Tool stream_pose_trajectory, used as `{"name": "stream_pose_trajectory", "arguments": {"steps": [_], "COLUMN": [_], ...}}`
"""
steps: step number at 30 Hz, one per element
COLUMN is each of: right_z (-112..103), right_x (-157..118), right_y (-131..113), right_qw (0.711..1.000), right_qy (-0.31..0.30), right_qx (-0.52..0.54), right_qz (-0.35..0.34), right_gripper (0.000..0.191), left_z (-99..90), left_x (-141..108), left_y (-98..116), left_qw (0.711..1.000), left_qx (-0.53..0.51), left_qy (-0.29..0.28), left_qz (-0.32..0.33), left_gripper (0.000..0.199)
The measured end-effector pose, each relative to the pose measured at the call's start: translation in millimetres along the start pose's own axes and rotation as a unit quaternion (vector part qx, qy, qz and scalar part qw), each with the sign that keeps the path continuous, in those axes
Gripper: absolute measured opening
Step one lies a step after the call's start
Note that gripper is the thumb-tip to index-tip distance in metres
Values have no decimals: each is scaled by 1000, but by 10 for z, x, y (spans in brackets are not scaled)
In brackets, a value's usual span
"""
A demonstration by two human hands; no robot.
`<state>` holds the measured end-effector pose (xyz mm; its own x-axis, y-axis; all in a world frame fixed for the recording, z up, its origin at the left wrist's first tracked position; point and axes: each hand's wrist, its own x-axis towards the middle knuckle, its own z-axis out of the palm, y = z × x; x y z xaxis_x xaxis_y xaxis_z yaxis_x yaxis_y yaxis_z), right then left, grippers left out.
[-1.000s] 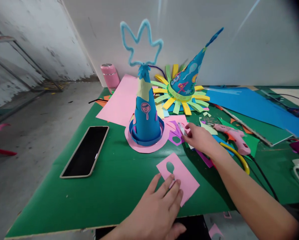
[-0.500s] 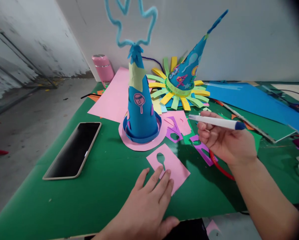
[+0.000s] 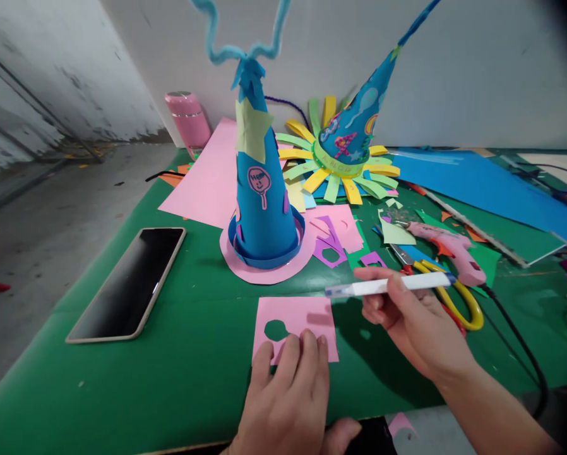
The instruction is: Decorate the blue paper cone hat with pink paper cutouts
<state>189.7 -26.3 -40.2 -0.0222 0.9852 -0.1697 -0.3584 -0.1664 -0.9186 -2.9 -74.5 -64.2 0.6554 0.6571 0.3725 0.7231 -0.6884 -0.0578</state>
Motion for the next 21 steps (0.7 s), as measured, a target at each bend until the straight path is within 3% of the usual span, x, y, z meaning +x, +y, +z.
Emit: {"name": "stream_pose_trajectory", "arguments": {"steps": [4,6,7,13,18,21], "right_z": [24,56,75,158,307,282], "right_x": [0,-12,-24,-169,-337,-347], "right_y": [61,82,90,132,165,71], "right_qw": [998,998,998,997,995,953], "right_qy": [2,-5,-10,-43,10,80], "right_qx": [-66,-66,-64,-57,-91,-274], "right_qz": [-20,-18,-14,17,-31,-101], "right_gripper": [21,19,17,15,20,29], "left_z": [-101,-166,-193,-206,-212,-297], "left_x": [177,303,361,451,401,343], "left_y": [-128,-198,-228,-295,-274,-346], "left_qw": [994,989,989,988,990,989], "left_qx": [-35,-46,-62,-146,-123,-125], "left_qy": [55,94,78,-8,62,79], "left_qz": [-83,-108,-113,-44,-6,7], "left_gripper": [29,25,27,28,35,32]}}
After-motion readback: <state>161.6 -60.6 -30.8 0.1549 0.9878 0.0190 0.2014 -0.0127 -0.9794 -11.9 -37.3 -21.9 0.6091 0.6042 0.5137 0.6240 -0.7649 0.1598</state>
